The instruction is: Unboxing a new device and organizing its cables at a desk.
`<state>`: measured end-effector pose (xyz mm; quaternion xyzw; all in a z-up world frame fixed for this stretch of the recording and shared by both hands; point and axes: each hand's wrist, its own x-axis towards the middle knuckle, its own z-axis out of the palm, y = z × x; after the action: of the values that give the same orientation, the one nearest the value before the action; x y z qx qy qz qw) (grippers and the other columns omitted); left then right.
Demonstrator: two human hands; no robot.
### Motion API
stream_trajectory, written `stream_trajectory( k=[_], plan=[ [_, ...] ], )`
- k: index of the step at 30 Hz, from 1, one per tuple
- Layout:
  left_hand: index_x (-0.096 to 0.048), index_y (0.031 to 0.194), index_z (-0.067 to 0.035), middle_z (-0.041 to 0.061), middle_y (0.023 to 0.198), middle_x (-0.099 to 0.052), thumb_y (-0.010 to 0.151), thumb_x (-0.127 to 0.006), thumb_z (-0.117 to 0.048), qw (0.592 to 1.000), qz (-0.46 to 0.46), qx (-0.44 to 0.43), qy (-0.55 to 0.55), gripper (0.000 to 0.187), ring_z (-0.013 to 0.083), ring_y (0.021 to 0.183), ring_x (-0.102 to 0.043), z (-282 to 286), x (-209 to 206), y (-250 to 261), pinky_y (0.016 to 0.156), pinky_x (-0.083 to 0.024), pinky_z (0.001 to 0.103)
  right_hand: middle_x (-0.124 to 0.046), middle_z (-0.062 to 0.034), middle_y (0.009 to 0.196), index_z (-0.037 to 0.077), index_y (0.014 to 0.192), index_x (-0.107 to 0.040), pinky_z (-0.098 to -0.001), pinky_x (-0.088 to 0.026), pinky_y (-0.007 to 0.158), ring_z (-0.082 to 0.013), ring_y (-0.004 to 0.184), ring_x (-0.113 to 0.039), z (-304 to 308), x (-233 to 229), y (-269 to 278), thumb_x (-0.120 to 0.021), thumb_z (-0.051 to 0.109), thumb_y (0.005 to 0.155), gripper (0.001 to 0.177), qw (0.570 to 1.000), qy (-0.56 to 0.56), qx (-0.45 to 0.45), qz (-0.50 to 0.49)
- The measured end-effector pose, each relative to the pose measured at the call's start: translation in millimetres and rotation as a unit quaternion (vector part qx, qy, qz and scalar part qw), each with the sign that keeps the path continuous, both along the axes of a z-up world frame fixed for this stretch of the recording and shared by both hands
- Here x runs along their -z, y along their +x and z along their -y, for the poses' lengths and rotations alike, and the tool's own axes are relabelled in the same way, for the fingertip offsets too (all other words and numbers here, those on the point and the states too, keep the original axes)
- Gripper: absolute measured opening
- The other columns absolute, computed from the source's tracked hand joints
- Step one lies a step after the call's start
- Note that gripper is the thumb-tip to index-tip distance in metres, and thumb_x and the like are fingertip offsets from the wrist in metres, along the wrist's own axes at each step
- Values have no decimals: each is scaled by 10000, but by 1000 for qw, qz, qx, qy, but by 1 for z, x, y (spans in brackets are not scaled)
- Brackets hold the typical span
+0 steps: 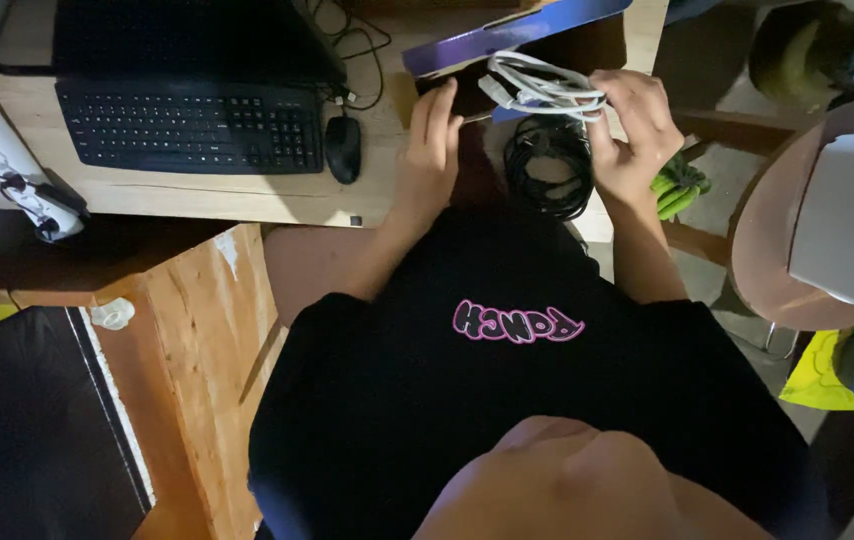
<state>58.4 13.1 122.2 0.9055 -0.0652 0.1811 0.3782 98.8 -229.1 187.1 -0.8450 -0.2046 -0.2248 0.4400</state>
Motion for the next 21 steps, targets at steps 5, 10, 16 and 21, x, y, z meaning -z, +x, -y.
stream_trajectory(
  k=[5,10,16,21],
  plan=[
    [-391,1579,-112,147,1416,-562,1122,-611,-182,998,-62,6,19,513,221,1082,-707,-3,19,1,838,-646,309,-737,-182,1148,-37,1195,-739,-396,-594,924,-314,1069,-736,11,21,5,-788,-49,981,220,999,7,35,-28],
    [-221,1647,-139,222,1612,-368,1108,-623,-189,996,-74,42,-38,673,246,1144,-699,-6,7,4,862,-661,288,-713,-182,1147,-18,1252,-723,-389,-587,920,-311,1066,-718,1,11,13,-775,-40,997,261,994,-83,48,-56],
    [-209,1613,-190,185,1661,-295,1054,-716,-152,993,-29,59,-94,756,245,1252,-667,-10,28,3,913,-628,281,-723,-169,1141,-13,1230,-733,-373,-590,860,-305,1020,-702,2,24,39,-817,-3,1027,220,991,-133,-16,32],
    [-233,1599,-187,183,1603,-399,983,-797,-98,987,-99,44,-115,840,288,1241,-676,-11,13,6,876,-660,331,-718,-161,1156,-23,1210,-730,-379,-600,943,-303,1082,-706,6,5,57,-782,-39,968,247,981,-184,-55,-14]
  ],
)
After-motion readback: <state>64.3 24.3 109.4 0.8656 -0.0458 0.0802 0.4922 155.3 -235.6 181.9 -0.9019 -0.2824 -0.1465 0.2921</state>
